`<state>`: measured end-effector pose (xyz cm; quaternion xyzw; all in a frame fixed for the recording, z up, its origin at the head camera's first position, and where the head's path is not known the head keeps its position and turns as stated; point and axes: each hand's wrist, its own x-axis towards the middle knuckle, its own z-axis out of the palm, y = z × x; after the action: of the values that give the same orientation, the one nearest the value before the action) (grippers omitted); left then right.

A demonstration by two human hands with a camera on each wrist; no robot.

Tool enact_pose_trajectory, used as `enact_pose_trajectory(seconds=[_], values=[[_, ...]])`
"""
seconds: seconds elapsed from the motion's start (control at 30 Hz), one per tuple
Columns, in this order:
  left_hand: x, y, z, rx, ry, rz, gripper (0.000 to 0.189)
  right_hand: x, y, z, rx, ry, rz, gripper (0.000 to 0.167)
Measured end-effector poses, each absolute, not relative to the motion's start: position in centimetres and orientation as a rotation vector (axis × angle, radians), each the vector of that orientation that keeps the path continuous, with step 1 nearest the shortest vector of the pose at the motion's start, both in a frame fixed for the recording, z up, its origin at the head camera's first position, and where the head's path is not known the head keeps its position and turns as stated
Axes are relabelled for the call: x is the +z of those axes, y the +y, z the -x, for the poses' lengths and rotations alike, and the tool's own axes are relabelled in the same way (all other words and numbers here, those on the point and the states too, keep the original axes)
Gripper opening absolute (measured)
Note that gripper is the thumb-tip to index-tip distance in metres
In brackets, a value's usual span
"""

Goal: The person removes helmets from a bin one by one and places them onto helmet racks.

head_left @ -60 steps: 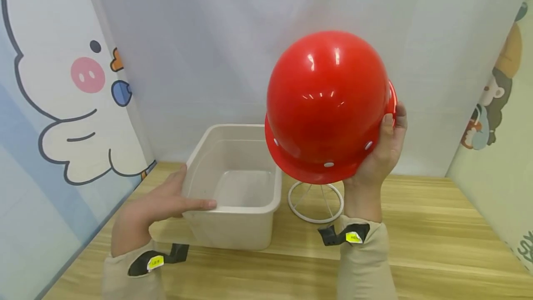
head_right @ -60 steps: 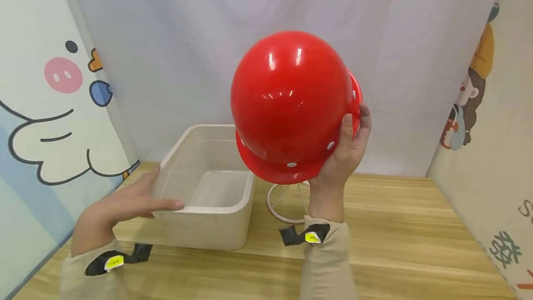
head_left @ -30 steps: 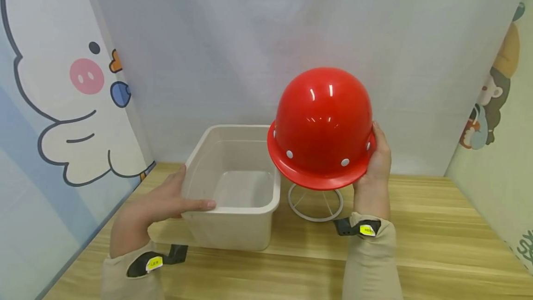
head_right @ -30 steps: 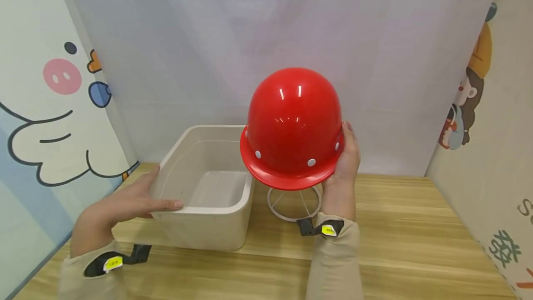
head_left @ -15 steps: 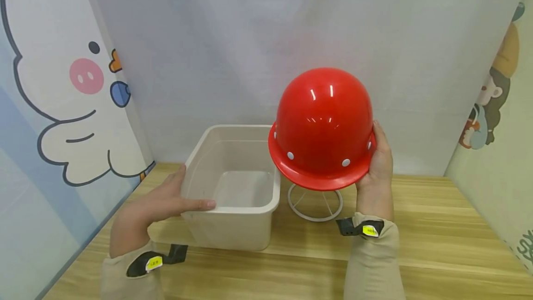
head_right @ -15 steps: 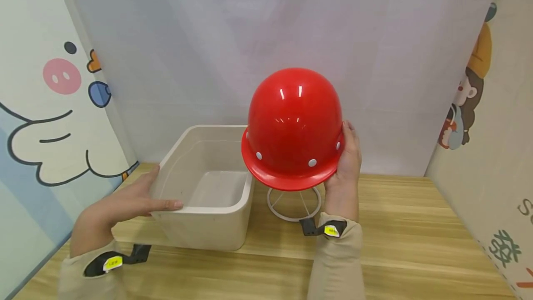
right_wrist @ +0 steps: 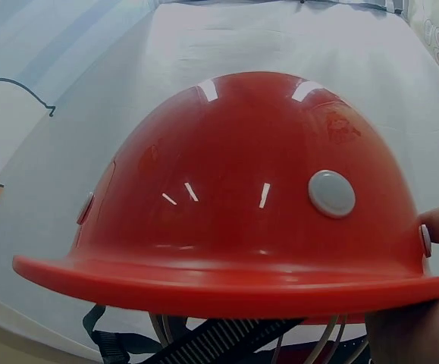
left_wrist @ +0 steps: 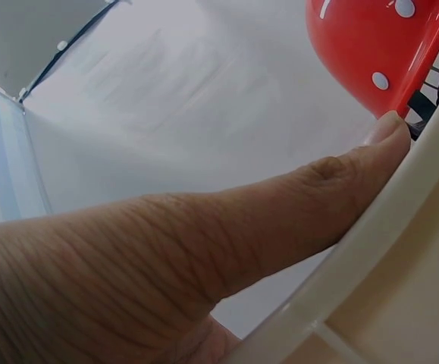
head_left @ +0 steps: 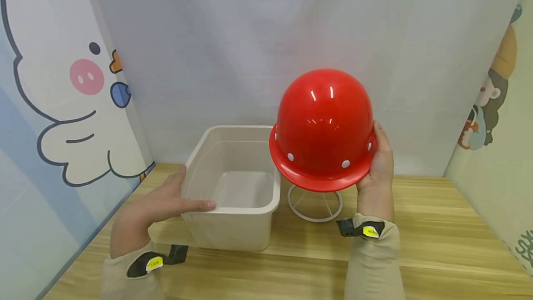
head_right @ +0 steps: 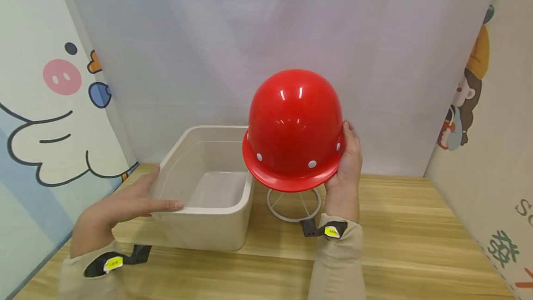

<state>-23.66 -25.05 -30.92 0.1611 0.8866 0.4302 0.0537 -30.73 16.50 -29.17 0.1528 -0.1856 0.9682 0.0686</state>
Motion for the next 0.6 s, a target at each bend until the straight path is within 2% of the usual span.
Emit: enact_pose_trajectory(seconds=[0.6], values=[[-30.85, -25.09, 23.53, 1.291, 2.692, -0.453, 0.108, -29.17, 16.50, 30.78, 2.906, -0.587, -0.476, 0.020]])
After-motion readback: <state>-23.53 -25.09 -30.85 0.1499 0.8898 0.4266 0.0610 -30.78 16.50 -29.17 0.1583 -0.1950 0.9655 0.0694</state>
